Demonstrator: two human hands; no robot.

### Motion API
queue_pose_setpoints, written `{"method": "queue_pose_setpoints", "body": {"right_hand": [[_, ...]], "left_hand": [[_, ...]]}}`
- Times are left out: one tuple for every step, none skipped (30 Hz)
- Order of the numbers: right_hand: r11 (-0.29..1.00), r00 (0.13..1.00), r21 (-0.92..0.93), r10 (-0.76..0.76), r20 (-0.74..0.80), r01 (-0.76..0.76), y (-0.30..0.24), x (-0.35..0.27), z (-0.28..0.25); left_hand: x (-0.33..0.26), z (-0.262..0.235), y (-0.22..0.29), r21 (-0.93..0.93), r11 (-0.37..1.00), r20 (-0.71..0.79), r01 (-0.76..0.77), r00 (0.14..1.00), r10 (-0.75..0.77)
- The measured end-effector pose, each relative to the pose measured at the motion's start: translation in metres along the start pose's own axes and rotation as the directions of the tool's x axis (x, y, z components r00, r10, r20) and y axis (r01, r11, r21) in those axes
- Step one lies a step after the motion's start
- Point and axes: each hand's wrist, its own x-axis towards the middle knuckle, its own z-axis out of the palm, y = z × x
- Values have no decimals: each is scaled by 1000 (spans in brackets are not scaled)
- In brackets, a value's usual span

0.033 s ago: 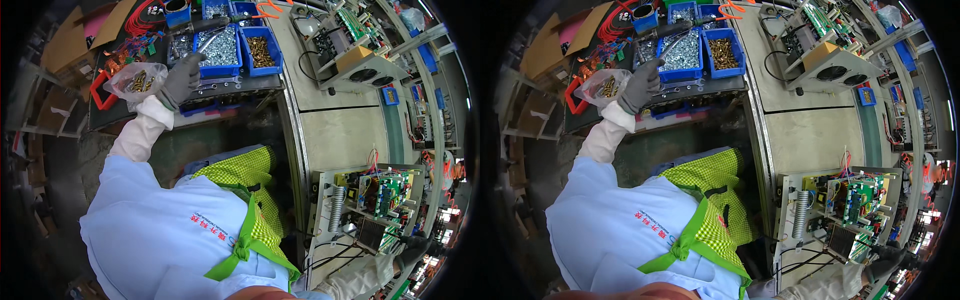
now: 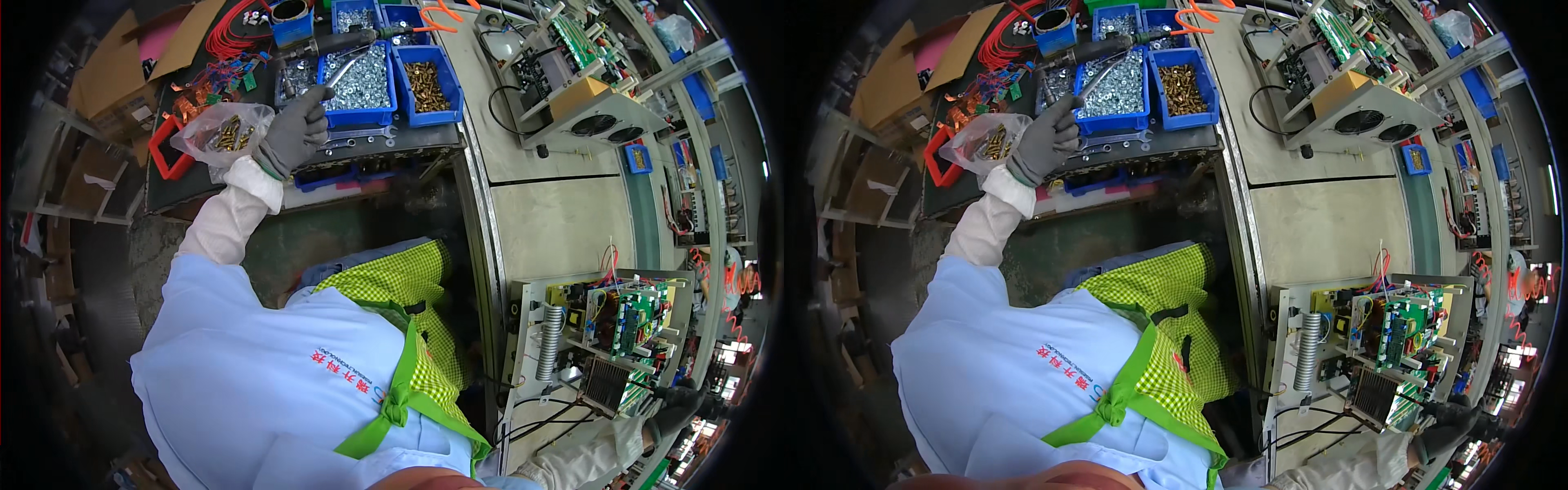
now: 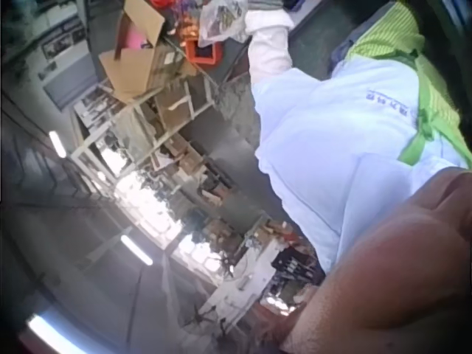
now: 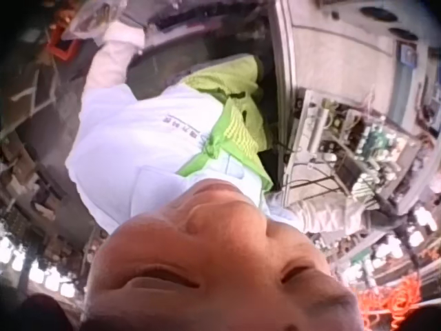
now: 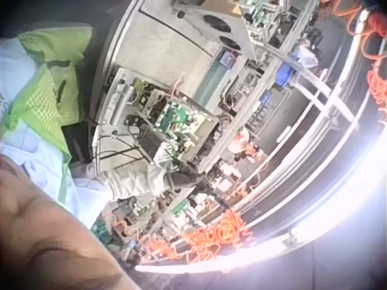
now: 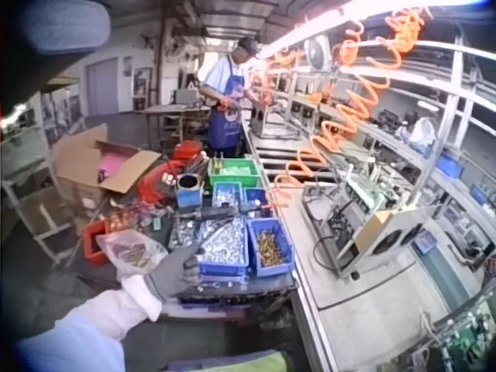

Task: The person uses a pneumatic screwdriver to fasten screws onto a green circuit board mounted on a metal frame. They repeatedly pick up screws from a blue bin and drive them into the board, occasionally using a wrench to tighten components.

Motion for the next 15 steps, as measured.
{"method": "queue_pose_setpoints", "body": {"right_hand": [[1000,1000,-2,23,20,-23,0,4,-5],[999,998,-6,46,39,-46,-3,4,-5],[1000,998,15,20,-67,-19,-5,4,-1],[999,985,35,-1,-173,8,-5,4,5],[998,961,48,-25,-275,39,-9,3,13],[998,949,54,-21,-315,40,-8,2,15],[997,947,69,-19,-320,43,-7,2,15],[996,954,76,-17,-299,41,-7,7,14],[996,959,84,-12,-283,37,-8,10,10],[996,962,88,-9,-272,34,-7,12,10],[995,965,93,-3,-262,28,-5,14,8],[995,966,97,-1,-257,27,-4,16,7],[995,967,99,0,-255,26,-3,18,5],[995,968,102,7,-251,20,-1,19,3],[995,968,101,8,-250,18,-1,20,2]], "left_hand": [[-2,-1,3,0,999,3,43,999,-43],[-3,-2,6,0,996,6,87,996,-87],[-4,-4,8,-1,991,11,131,991,-131],[-2,-12,6,423,898,128,-119,989,71],[2,-23,-2,723,586,309,-366,930,200],[1,-27,-5,829,131,512,-543,832,213],[0,-31,-4,845,-25,532,-534,835,140],[-2,-33,-3,833,-181,540,-522,839,65],[-2,-33,0,792,-333,539,-512,842,-13],[-4,-32,2,775,-374,536,-509,843,-36],[-5,-31,4,757,-414,531,-505,845,-58],[-7,-28,6,738,-453,527,-500,847,-77],[-11,-23,8,711,-499,522,-496,847,-98],[-16,-16,9,682,-543,516,-491,848,-119],[-21,-10,8,651,-584,510,-486,849,-139]]}}
